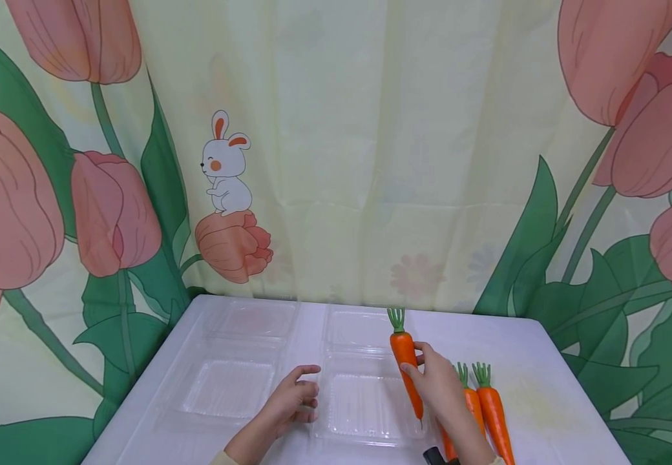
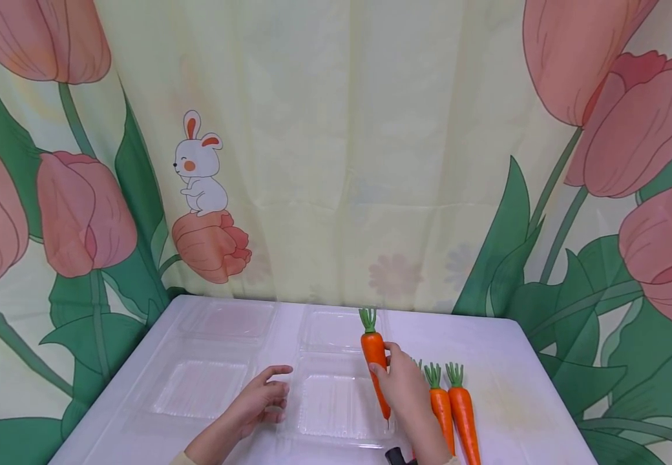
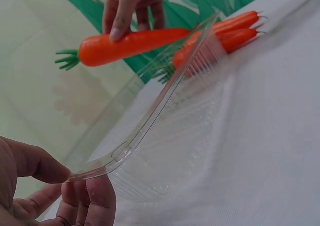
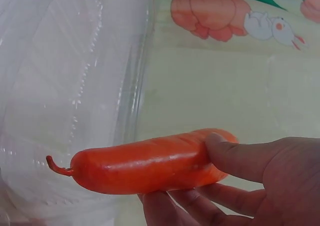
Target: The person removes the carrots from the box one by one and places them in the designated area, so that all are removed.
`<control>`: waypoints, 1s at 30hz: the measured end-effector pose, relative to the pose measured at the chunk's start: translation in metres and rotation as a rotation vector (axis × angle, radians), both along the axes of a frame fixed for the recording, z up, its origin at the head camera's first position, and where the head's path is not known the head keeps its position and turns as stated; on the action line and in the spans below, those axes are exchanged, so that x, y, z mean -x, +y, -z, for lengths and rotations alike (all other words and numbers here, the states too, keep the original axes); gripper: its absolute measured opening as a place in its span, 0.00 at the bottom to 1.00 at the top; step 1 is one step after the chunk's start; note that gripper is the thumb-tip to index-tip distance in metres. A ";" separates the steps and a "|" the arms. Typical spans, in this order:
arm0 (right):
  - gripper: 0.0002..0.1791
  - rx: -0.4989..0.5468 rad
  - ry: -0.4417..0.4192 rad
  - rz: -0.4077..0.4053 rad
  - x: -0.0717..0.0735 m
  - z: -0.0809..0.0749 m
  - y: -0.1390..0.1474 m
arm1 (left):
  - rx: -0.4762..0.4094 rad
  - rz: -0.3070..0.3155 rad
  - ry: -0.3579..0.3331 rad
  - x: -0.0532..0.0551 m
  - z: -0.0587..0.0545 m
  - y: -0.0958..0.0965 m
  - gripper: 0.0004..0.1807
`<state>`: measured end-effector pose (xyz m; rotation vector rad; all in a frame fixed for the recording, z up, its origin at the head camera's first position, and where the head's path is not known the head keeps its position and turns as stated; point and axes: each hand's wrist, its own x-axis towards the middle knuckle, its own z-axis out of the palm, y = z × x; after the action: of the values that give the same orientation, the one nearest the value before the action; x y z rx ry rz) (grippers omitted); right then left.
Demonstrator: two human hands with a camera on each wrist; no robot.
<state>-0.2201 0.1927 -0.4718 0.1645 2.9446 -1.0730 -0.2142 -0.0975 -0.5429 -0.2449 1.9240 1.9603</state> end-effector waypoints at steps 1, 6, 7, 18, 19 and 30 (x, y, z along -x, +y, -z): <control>0.32 0.001 -0.007 0.004 0.000 0.000 0.002 | 0.000 0.001 0.001 0.000 0.000 0.000 0.32; 0.33 -0.003 -0.045 0.022 -0.002 -0.004 0.012 | 0.002 0.005 0.003 0.000 0.000 0.001 0.33; 0.33 -0.004 -0.051 0.026 -0.002 -0.005 0.014 | 0.002 0.005 0.002 0.000 0.000 0.001 0.33; 0.34 -0.021 -0.084 0.058 -0.006 -0.003 0.034 | 0.011 -0.002 -0.001 -0.001 0.000 0.000 0.32; 0.34 -0.021 -0.084 0.058 -0.007 -0.002 0.037 | 0.012 -0.001 -0.002 -0.001 0.000 0.001 0.32; 0.35 -0.034 -0.124 0.072 -0.016 -0.001 0.064 | 0.020 -0.006 -0.010 0.000 -0.002 0.001 0.33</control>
<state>-0.2041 0.2570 -0.4710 0.3276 2.8671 -0.9826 -0.2142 -0.0961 -0.5412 -0.2661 1.9396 1.9402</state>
